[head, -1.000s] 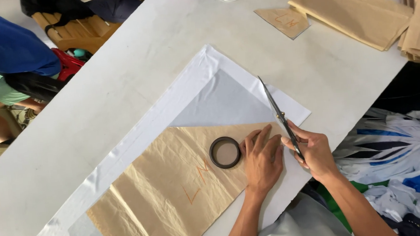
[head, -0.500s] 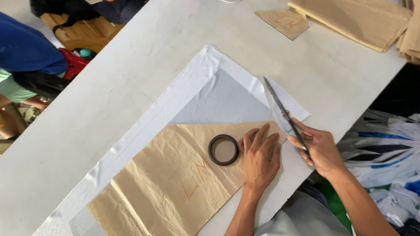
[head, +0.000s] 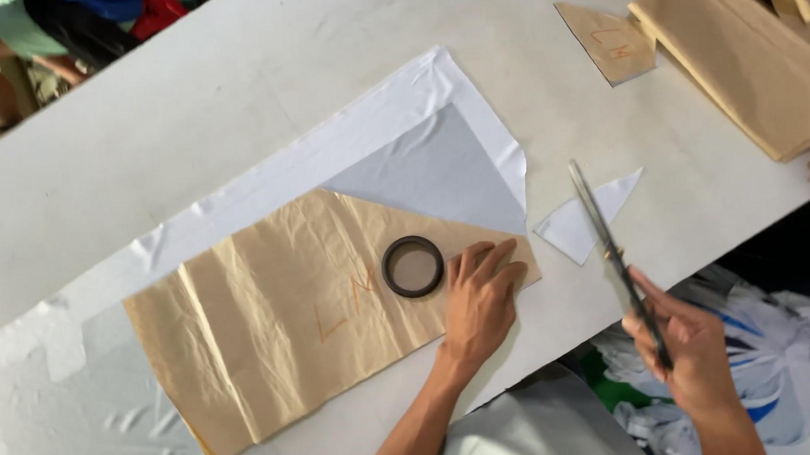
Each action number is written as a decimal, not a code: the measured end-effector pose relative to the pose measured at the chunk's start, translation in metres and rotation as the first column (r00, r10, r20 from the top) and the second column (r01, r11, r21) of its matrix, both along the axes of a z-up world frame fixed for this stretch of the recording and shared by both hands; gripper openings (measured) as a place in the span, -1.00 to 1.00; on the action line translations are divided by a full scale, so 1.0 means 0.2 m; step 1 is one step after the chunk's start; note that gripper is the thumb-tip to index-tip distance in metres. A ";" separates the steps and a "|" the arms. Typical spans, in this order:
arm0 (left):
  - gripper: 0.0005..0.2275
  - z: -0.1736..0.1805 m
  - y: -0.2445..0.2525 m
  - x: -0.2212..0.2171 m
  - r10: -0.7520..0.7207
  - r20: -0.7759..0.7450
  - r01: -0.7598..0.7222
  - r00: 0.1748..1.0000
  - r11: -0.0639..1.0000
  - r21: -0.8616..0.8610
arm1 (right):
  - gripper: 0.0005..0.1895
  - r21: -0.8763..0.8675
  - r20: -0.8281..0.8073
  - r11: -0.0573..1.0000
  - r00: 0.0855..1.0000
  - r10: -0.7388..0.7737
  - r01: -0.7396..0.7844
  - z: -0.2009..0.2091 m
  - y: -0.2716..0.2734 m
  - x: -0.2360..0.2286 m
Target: The person uses scissors to cut a piece of white fabric following the outline of a brown paper pattern labeled 'LM'. They trim the fabric along the pattern's edges, then reposition the pattern to cut a second piece of fabric.
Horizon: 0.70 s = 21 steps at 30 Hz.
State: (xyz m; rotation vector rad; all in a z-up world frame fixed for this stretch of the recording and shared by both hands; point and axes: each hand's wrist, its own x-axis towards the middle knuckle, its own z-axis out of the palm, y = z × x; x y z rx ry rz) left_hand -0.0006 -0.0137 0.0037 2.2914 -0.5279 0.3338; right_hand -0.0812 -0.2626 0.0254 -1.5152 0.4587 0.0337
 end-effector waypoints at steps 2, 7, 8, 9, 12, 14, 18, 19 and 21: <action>-0.80 -0.03 -0.02 0.00 0.029 0.029 -0.029 0.999 1.000 -0.011 | -0.40 0.168 -0.047 0.982 0.995 0.093 -0.084 -0.01 -0.06 -0.02; -0.89 -0.06 -0.08 0.00 0.103 -0.036 -0.103 0.994 0.994 -0.022 | -0.31 0.140 -0.306 0.945 0.895 0.325 -0.295 0.09 -0.30 0.03; -0.88 -0.04 -0.09 -0.04 0.112 -0.074 -0.114 0.991 0.993 -0.020 | -0.21 0.108 -0.406 0.935 0.844 0.352 -0.338 0.13 -0.35 0.03; -0.88 -0.04 -0.12 -0.05 0.144 -0.087 -0.147 0.986 0.989 -0.020 | -0.21 0.111 -0.418 0.924 0.826 0.378 -0.367 0.16 -0.41 0.08; -0.91 -0.03 -0.19 -0.09 0.228 -0.058 -0.228 0.972 0.974 -0.006 | -0.21 0.106 -0.681 0.933 0.659 0.320 -0.343 0.20 -0.58 0.18; -0.89 0.00 -0.24 -0.09 0.325 -0.066 -0.323 0.943 0.946 0.038 | -0.21 0.046 -0.401 0.908 0.825 0.398 -0.415 0.15 -0.70 0.25; -0.83 0.02 -0.30 -0.13 0.438 -0.088 -0.434 0.895 0.899 0.062 | -0.16 0.113 -0.120 0.858 0.850 0.512 -0.501 0.01 -0.92 0.40; -0.82 0.03 -0.32 -0.13 0.461 -0.107 -0.453 0.881 0.887 0.088 | -0.17 0.217 -0.120 0.821 0.820 0.559 -0.528 0.01 -0.95 0.44; -0.80 0.04 -0.34 -0.14 0.503 -0.127 -0.491 0.855 0.864 0.112 | -0.19 0.318 -0.119 0.763 0.774 0.621 -0.563 0.02 -0.95 0.53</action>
